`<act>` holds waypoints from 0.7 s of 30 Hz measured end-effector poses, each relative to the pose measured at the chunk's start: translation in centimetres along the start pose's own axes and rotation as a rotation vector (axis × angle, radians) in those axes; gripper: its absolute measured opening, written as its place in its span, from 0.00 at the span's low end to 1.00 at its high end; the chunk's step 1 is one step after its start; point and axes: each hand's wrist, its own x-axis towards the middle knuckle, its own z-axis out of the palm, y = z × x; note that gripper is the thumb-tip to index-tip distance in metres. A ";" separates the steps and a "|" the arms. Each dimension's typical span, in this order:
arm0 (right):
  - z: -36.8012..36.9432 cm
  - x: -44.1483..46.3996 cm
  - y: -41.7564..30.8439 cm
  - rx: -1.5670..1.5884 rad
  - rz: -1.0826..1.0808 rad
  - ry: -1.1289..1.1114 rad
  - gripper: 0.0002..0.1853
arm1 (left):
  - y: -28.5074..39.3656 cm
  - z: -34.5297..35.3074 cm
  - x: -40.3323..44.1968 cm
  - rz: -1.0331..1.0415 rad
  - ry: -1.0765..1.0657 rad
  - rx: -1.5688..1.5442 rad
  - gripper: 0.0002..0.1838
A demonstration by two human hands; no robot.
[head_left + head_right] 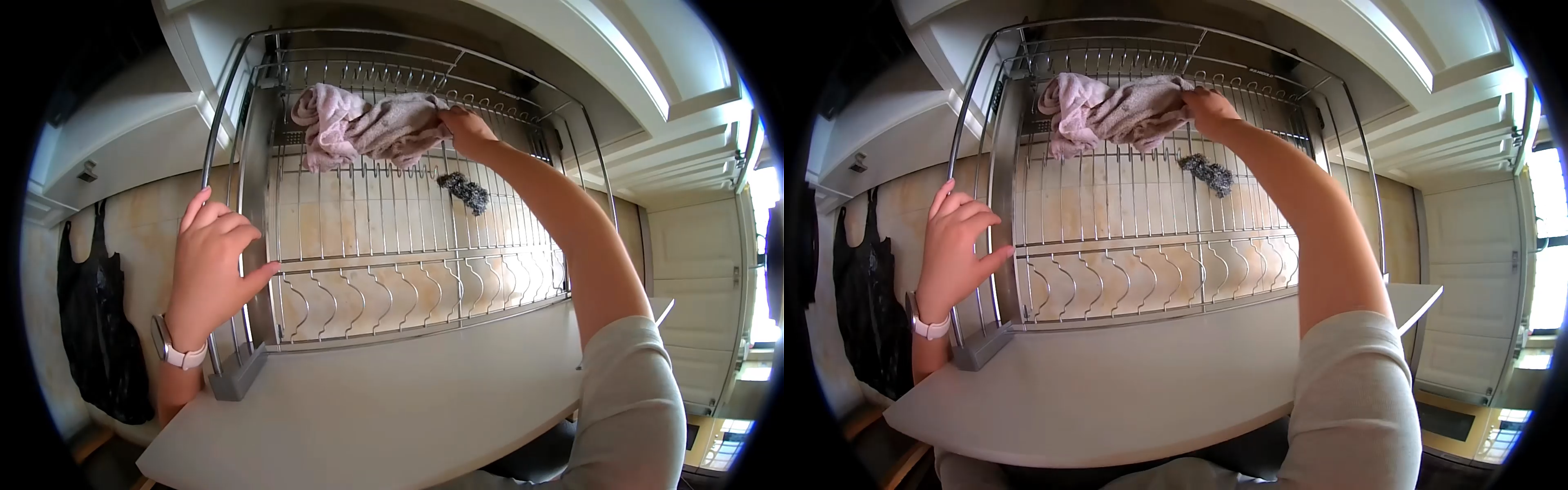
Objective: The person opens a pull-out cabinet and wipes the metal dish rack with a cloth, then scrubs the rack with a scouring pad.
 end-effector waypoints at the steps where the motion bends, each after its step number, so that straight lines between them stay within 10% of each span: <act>1: 1.8 -0.4 0.3 0.008 0.014 -0.016 0.15 | -0.1 0.1 0.1 0.007 -0.019 -0.011 0.15; 4: 4.0 -1.3 -0.9 -0.098 -0.268 -0.106 0.15 | 0.0 0.0 0.4 0.007 0.004 -0.009 0.16; 10: -0.4 1.2 -6.1 0.044 -0.007 -0.426 0.09 | 0.2 -0.2 0.0 0.007 -0.015 0.027 0.18; 21: 0.0 2.5 -12.2 0.342 -0.072 -0.101 0.13 | 0.8 -0.5 1.2 -0.026 -0.115 0.128 0.20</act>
